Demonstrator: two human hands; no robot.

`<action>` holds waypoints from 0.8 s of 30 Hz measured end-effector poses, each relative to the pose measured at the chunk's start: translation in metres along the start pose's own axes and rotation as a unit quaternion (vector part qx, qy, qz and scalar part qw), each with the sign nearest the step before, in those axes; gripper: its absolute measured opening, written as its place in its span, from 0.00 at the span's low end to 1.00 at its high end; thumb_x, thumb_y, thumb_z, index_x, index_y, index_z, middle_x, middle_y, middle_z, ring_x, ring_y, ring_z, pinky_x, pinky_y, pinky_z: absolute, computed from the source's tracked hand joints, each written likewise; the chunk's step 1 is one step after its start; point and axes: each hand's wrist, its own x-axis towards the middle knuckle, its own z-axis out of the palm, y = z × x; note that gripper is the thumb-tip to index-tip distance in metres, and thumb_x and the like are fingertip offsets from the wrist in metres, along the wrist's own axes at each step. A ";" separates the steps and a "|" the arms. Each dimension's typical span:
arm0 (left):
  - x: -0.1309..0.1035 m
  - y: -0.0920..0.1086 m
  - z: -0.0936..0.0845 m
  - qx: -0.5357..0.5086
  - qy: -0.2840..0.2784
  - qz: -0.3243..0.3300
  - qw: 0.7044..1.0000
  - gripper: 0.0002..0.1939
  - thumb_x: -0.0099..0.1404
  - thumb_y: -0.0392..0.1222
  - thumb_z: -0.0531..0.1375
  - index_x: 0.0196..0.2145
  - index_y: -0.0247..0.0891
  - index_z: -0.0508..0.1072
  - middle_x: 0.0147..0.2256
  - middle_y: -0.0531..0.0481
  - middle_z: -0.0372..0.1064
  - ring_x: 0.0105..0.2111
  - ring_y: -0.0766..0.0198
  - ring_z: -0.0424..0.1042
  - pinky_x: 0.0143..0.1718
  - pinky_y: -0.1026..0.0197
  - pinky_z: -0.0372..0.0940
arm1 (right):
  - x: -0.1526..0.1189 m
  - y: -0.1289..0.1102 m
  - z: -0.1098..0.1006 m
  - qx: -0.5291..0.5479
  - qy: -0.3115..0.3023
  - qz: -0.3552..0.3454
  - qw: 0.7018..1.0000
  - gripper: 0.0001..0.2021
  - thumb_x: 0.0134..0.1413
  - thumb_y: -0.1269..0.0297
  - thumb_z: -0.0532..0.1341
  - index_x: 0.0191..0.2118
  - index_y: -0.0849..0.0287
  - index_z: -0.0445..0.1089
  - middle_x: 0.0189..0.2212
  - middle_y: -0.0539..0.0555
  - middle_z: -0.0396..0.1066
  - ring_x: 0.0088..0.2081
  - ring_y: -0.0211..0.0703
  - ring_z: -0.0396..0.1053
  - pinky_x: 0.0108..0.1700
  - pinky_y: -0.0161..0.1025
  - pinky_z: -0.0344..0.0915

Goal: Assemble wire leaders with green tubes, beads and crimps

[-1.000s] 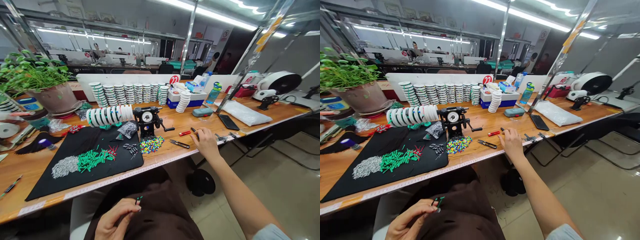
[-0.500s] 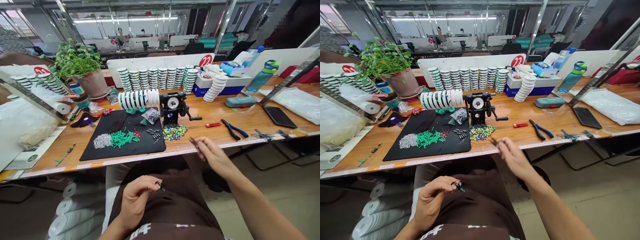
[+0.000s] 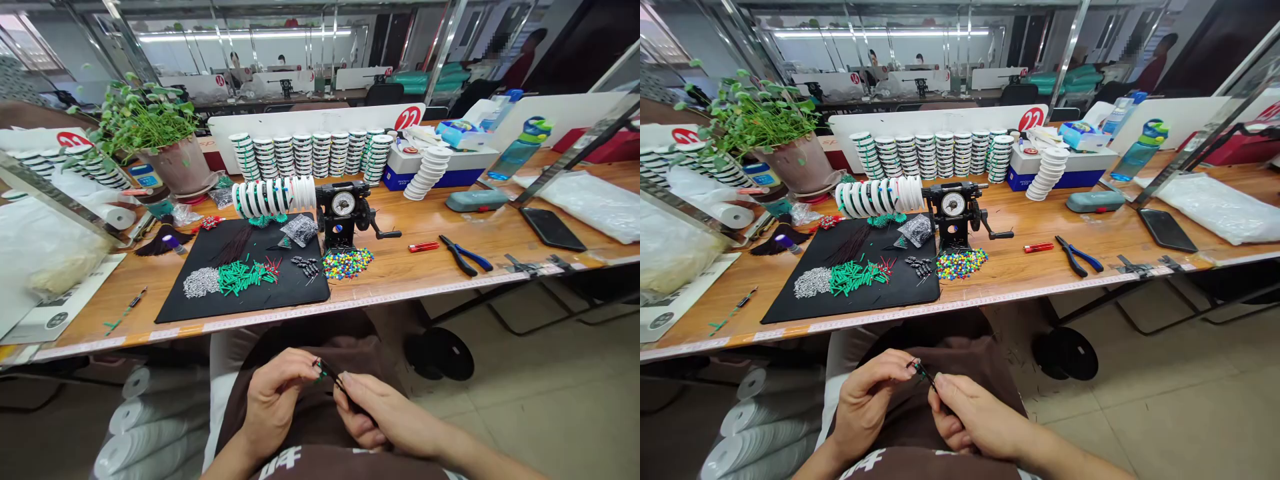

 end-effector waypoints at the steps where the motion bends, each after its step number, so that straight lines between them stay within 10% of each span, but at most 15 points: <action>1: 0.000 0.000 0.000 0.000 -0.008 0.005 1.000 0.10 0.70 0.34 0.60 0.38 0.42 0.82 0.33 0.46 0.79 0.36 0.58 0.78 0.41 0.59 0.74 | 0.001 0.000 0.000 0.003 0.002 0.003 1.000 0.30 0.52 0.31 0.60 0.33 0.57 0.58 0.19 0.39 0.49 0.19 0.28 0.39 0.21 0.31 0.35; 24: -0.004 -0.001 0.008 -0.096 -0.004 -0.183 0.979 0.09 0.65 0.44 0.67 0.30 0.38 0.81 0.32 0.43 0.80 0.36 0.58 0.79 0.41 0.61 0.74 | 0.009 0.009 0.002 0.134 -0.031 -0.018 0.990 0.29 0.52 0.33 0.63 0.32 0.55 0.55 0.15 0.36 0.46 0.15 0.26 0.35 0.17 0.29 0.34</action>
